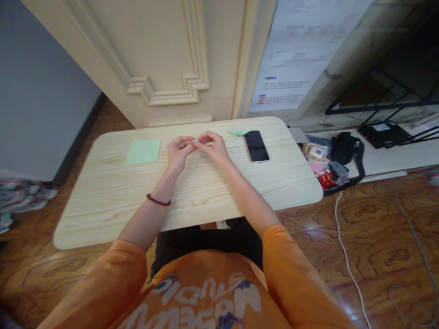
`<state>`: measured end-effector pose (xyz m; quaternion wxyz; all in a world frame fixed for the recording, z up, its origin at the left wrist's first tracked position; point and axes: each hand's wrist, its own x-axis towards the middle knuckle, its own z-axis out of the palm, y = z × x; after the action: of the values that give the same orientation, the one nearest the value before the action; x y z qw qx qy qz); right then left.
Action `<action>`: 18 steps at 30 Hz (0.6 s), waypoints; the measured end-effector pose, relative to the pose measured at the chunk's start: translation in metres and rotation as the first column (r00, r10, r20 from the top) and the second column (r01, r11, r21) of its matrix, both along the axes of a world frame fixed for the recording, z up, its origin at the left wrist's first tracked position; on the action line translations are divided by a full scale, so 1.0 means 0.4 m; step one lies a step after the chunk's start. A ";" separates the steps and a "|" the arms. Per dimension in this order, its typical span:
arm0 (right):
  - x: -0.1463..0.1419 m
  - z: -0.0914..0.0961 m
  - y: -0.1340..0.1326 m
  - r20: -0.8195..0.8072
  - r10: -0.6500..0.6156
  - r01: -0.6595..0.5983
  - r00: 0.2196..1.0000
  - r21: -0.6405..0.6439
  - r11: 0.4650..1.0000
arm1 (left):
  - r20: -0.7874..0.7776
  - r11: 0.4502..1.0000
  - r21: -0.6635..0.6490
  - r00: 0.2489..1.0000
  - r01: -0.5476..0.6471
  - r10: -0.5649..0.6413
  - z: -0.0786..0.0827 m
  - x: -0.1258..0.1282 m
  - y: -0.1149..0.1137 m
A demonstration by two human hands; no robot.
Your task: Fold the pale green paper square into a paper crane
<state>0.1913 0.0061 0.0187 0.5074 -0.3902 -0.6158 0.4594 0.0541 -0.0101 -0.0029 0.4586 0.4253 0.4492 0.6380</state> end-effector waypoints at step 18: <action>0.005 -0.028 0.017 -0.343 0.002 -0.102 0.939 -0.274 0.956 | 0.241 0.996 -0.016 0.967 0.084 -0.078 -0.010 -0.011 0.009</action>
<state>0.1932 0.0128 0.0075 0.5315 -0.3582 -0.4560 0.6175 0.0497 -0.0063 -0.0071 0.5407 0.3571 0.3810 0.6595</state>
